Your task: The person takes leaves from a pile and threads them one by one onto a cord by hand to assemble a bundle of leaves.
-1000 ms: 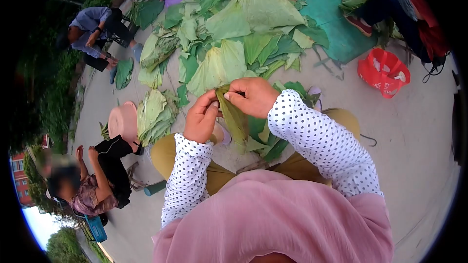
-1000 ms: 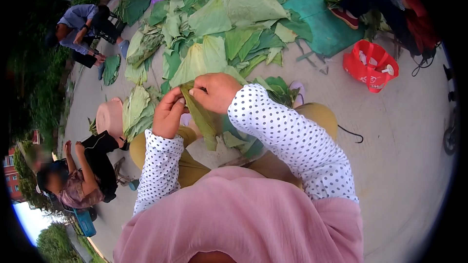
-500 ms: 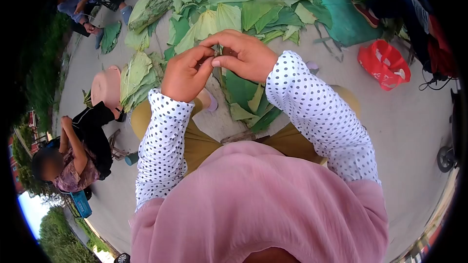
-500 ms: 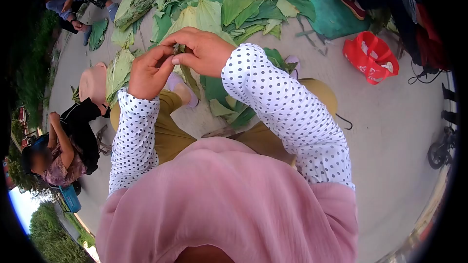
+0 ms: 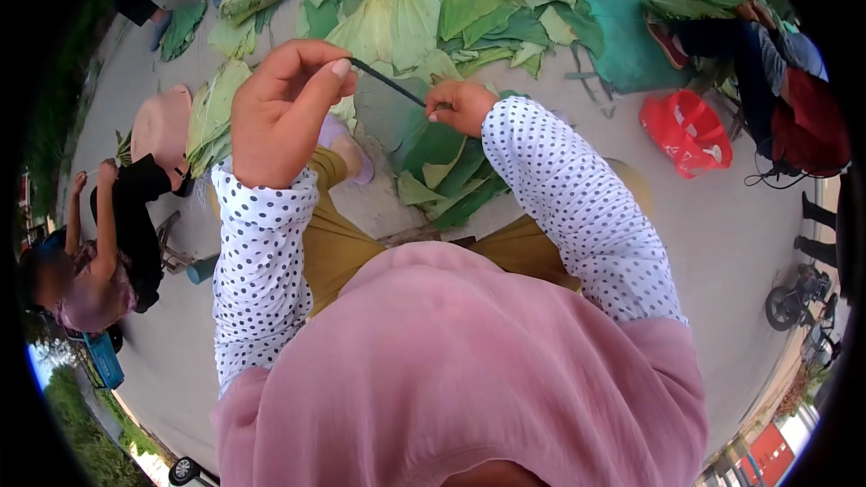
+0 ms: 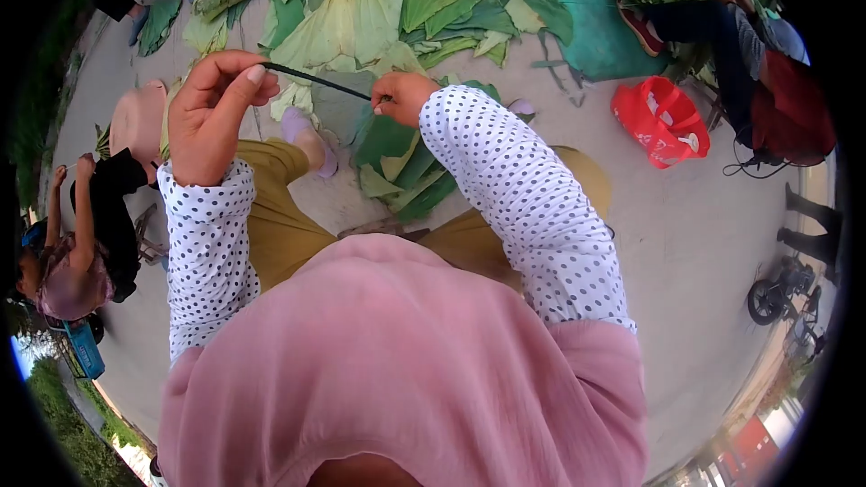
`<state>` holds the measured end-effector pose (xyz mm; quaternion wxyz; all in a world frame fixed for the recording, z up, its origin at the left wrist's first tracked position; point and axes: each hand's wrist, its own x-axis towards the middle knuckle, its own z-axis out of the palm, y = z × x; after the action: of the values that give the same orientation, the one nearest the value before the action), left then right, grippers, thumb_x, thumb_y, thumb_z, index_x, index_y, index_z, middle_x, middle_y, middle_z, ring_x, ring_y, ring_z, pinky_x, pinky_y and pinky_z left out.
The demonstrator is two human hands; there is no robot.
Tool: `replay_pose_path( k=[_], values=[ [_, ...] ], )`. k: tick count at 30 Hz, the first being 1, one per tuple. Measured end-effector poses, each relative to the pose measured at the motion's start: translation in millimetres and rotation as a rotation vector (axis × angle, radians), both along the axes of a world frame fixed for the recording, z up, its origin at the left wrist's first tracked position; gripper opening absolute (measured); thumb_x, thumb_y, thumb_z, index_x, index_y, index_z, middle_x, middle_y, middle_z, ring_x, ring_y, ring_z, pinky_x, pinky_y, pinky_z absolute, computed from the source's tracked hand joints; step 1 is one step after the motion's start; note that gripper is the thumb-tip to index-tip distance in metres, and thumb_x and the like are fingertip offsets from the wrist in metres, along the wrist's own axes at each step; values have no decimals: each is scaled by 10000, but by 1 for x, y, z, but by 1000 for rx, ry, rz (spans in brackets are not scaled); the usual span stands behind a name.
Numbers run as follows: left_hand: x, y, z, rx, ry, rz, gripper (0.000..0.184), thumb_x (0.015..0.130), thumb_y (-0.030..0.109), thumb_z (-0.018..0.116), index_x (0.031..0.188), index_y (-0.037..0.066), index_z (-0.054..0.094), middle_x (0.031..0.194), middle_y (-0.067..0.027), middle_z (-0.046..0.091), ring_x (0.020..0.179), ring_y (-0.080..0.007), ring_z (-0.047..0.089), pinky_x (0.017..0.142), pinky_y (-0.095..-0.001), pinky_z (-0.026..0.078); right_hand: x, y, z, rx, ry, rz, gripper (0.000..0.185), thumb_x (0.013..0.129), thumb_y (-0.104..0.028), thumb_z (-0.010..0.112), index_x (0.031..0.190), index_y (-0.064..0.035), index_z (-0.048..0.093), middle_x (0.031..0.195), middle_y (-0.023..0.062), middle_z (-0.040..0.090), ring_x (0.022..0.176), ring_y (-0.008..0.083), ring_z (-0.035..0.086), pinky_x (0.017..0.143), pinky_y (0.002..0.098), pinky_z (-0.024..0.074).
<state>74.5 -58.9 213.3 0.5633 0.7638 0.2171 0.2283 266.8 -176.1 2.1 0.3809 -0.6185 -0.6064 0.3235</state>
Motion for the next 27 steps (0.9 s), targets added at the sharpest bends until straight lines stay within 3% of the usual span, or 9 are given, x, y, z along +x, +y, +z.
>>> replay_pose_path(
  k=[7, 9, 12, 15, 18, 20, 23, 25, 27],
  values=[
    [-28, -4, 6, 18, 13, -5, 133, 912, 38, 559, 1025, -21, 595, 883, -48, 638, 798, -114, 620, 739, -239, 492, 7, -26, -49, -531, -393, 139, 180, 821, -201, 633, 964, -93, 650, 972, 94, 627, 945, 295, 594, 837, 404, 446],
    [-35, -3, 7, 8, 13, 15, 131, 911, 35, 558, 1024, -20, 594, 884, -47, 637, 796, -113, 619, 739, -239, 492, 8, -29, -50, -886, -698, 346, 172, 825, -227, 623, 954, -123, 670, 976, 74, 636, 944, 295, 596, 879, 464, 397],
    [-42, 3, 0, 24, 23, 13, 123, 912, 38, 556, 1017, -18, 590, 875, -45, 634, 790, -109, 614, 743, -240, 493, 7, -33, -40, -764, -815, 326, 159, 826, -232, 622, 951, -158, 687, 973, 64, 644, 969, 280, 588, 900, 497, 356],
    [-41, 6, -7, -26, 91, 38, 109, 906, 28, 556, 1002, -15, 583, 854, -39, 625, 780, -100, 602, 738, -239, 494, 1, -18, -3, -221, -274, 30, 198, 849, -201, 624, 988, -63, 651, 991, 97, 635, 1044, 258, 550, 876, 440, 414],
    [-29, 9, -19, -34, 114, -48, 110, 899, 25, 562, 1000, -13, 583, 854, -37, 623, 780, -98, 600, 733, -237, 493, -41, -14, 90, 103, 542, -96, 262, 920, -233, 561, 1127, -73, 580, 919, 93, 632, 853, 199, 602, 745, 354, 491],
    [-12, 12, -30, -39, 153, -110, 107, 891, 16, 567, 993, -14, 583, 867, -37, 620, 778, -95, 597, 721, -234, 494, -50, -14, 106, 233, 773, -72, 236, 936, -215, 542, 1112, -61, 565, 878, 65, 624, 792, 160, 594, 700, 332, 499],
    [18, 29, -59, -269, 224, -254, 136, 903, 53, 565, 1027, -2, 579, 905, -58, 628, 775, -120, 612, 713, -254, 504, -40, -12, 117, -196, 909, -209, 135, 942, -167, 529, 952, -37, 565, 745, 1, 552, 651, 67, 506, 637, 233, 458],
    [41, 56, -93, -703, 164, -275, 174, 917, 108, 563, 1066, 18, 567, 944, -82, 633, 781, -155, 625, 703, -278, 511, -30, -12, 122, -204, 856, -265, 131, 941, -165, 532, 932, -40, 569, 725, -8, 542, 642, 62, 486, 617, 229, 437],
    [63, 100, -159, -798, 196, -48, 246, 911, 175, 582, 1115, 38, 555, 996, -97, 628, 858, -180, 622, 725, -316, 516, -22, -14, 126, -187, 846, -338, 126, 935, -164, 546, 900, -48, 580, 693, -27, 531, 636, 49, 455, 578, 216, 383]
  ],
)
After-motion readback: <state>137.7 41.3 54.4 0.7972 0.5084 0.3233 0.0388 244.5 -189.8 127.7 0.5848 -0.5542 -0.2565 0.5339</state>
